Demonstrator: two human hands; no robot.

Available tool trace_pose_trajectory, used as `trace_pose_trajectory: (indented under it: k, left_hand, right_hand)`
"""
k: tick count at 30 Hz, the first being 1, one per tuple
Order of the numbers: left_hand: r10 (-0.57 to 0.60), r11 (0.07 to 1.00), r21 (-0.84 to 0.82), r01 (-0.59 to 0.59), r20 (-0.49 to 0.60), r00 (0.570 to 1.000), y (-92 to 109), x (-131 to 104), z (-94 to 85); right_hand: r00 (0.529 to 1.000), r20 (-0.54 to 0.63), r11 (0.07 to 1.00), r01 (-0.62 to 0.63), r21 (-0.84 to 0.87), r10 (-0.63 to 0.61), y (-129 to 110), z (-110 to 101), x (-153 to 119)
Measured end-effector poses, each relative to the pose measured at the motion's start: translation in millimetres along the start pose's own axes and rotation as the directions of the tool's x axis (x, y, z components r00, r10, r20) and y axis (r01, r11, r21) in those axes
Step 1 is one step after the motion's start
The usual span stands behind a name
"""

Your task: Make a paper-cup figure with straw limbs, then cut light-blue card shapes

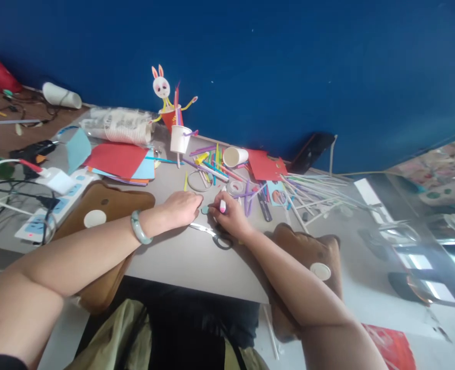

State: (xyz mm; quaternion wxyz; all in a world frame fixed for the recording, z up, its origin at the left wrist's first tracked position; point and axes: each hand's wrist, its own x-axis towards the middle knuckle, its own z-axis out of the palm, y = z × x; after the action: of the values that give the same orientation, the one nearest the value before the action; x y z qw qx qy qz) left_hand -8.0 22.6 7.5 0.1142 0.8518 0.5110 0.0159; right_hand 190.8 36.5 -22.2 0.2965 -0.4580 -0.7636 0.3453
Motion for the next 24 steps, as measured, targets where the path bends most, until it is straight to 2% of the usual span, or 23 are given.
trace_pose_trajectory:
  k: [7, 13, 16, 21, 24]
  left_hand:
    - [0.066, 0.998, -0.002, -0.067, 0.107, 0.992, 6, 16, -0.2]
    - [0.062, 0.966, -0.258, 0.011, 0.272, 0.960, -16, 30, -12.2]
    - [0.074, 0.929, -0.367, 0.042, 0.298, 0.952, -23, 29, -15.8]
    - [0.151, 0.925, -0.379, -0.011, 0.342, 0.928, -14, 22, -13.4]
    - [0.175, 0.940, -0.335, -0.061, 0.322, 0.930, -6, 17, -6.8]
  right_hand:
    - [1.000, 0.009, 1.000, -0.024, -0.014, 0.024, 6, -11, -9]
    - [0.997, -0.011, 0.997, -0.072, 0.029, 0.072, -3, -9, -16]
    - [0.998, 0.005, 0.996, -0.068, 0.051, 0.068, -7, -7, -18]
    - [0.994, -0.029, 0.992, -0.107, 0.068, 0.109, -4, -4, -14]
    - [0.990, -0.066, 0.991, -0.121, 0.063, 0.125, -1, -6, -10]
